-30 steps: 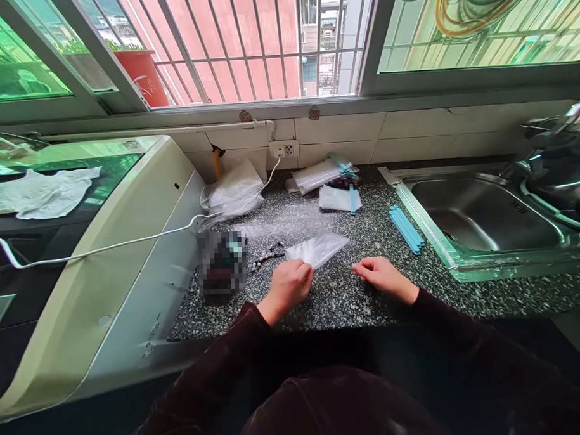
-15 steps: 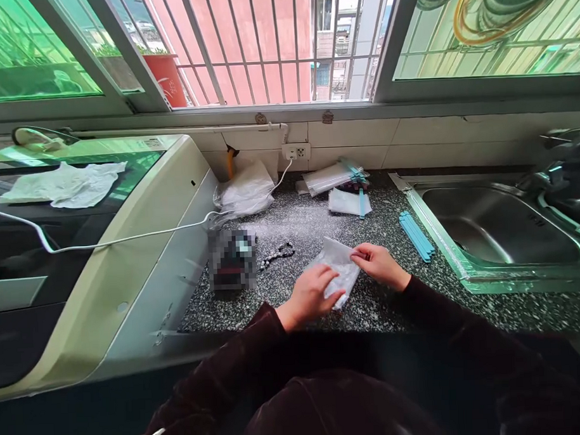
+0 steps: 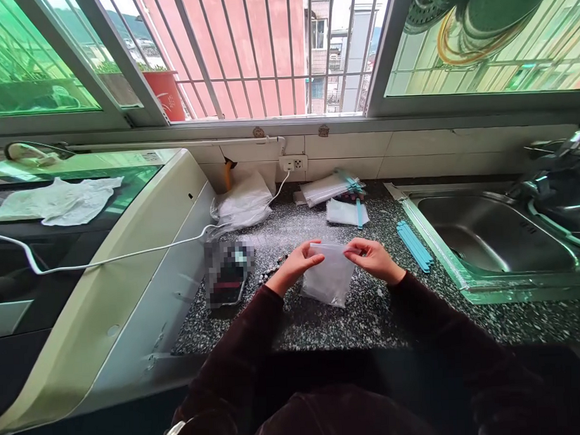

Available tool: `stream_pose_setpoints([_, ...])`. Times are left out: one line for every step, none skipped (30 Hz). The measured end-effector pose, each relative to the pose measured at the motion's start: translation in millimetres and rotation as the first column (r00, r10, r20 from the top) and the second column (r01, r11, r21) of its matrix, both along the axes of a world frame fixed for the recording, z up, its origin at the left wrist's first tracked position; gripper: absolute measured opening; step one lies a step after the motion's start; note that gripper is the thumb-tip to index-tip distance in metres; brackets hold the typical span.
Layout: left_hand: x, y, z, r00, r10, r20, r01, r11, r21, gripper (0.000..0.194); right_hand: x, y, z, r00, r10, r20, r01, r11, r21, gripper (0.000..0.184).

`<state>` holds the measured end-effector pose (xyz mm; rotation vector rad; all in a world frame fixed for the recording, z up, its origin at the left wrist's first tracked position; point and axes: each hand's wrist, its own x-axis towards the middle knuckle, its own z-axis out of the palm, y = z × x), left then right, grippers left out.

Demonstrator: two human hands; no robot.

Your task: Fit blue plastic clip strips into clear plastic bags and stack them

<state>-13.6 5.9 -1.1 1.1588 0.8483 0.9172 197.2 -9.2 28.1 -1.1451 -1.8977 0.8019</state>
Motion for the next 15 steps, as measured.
stream_pose_setpoints([2,1,-1.1,1.000,0.013,0.013,-0.013,1.000,-0.022,0.062,-1,2,-3.7,1.000,-0.006,-0.020,0.005,0.999,-0.042,0.026])
stream_pose_setpoints([4,1,-2.3,0.999,0.029,0.020,-0.028,0.999,-0.042,0.056,-3,4,-7.5,0.999,-0.016,-0.037,0.013,0.997,-0.080,0.027])
stream_pose_setpoints([5,1,-3.4,0.999,0.049,0.021,-0.048,0.997,-0.060,0.052,-5,6,-11.3,0.998,-0.034,-0.051,0.028,0.994,-0.110,0.027])
stream_pose_setpoints([5,1,-4.3,0.997,0.069,0.017,-0.068,0.995,-0.075,0.050,-7,7,-14.8,0.996,-0.057,-0.061,0.049,0.991,-0.128,0.028])
stream_pose_setpoints([6,1,-4.9,0.996,0.085,0.011,-0.084,0.993,-0.087,0.049,-9,8,-18.1,0.994,-0.081,-0.066,0.072,0.988,-0.136,0.028])
stream_pose_setpoints([6,0,-5.1,0.995,0.099,0.005,-0.098,0.991,-0.092,0.049,-11,9,-20.8,0.993,-0.102,-0.065,0.092,0.986,-0.137,0.028])
stream_pose_setpoints([7,-1,-4.9,0.994,0.108,-0.005,-0.108,0.990,-0.092,0.048,-13,9,-23.0,0.991,-0.114,-0.063,0.105,0.985,-0.135,0.028])
stream_pose_setpoints([7,-2,-4.4,0.994,0.111,-0.015,-0.112,0.990,-0.086,0.047,-14,8,-24.7,0.991,-0.121,-0.063,0.112,0.985,-0.132,0.029])
stream_pose_setpoints([8,-3,-3.7,0.994,0.109,-0.024,-0.111,0.991,-0.077,0.046,-15,8,-25.8,0.991,-0.119,-0.064,0.110,0.985,-0.134,0.029])
stream_pose_setpoints([8,-4,-3.0,0.994,0.104,-0.031,-0.106,0.992,-0.068,0.045,-16,7,-26.4,0.991,-0.116,-0.066,0.106,0.985,-0.140,0.028])
stream_pose_setpoints([8,-5,-2.5,0.995,0.095,-0.035,-0.097,0.993,-0.062,0.043,-16,7,-26.5,0.991,-0.114,-0.070,0.103,0.984,-0.147,0.027])
stream_pose_setpoints([9,-6,-2.2,0.996,0.082,-0.036,-0.084,0.995,-0.060,0.042,-16,6,-26.3,0.991,-0.113,-0.075,0.101,0.983,-0.153,0.027])
stream_pose_setpoints([9,-7,-2.1,0.997,0.071,-0.033,-0.073,0.996,-0.061,0.041,-16,5,-25.9,0.990,-0.115,-0.079,0.101,0.982,-0.160,0.026])
stream_pose_setpoints([8,-7,-2.3,0.997,0.066,-0.030,-0.068,0.996,-0.062,0.040,-16,5,-25.4,0.990,-0.115,-0.081,0.100,0.981,-0.166,0.026])
stream_pose_setpoints([8,-7,-2.6,0.997,0.070,-0.029,-0.072,0.995,-0.064,0.040,-15,4,-24.8,0.990,-0.113,-0.081,0.098,0.980,-0.171,0.026])
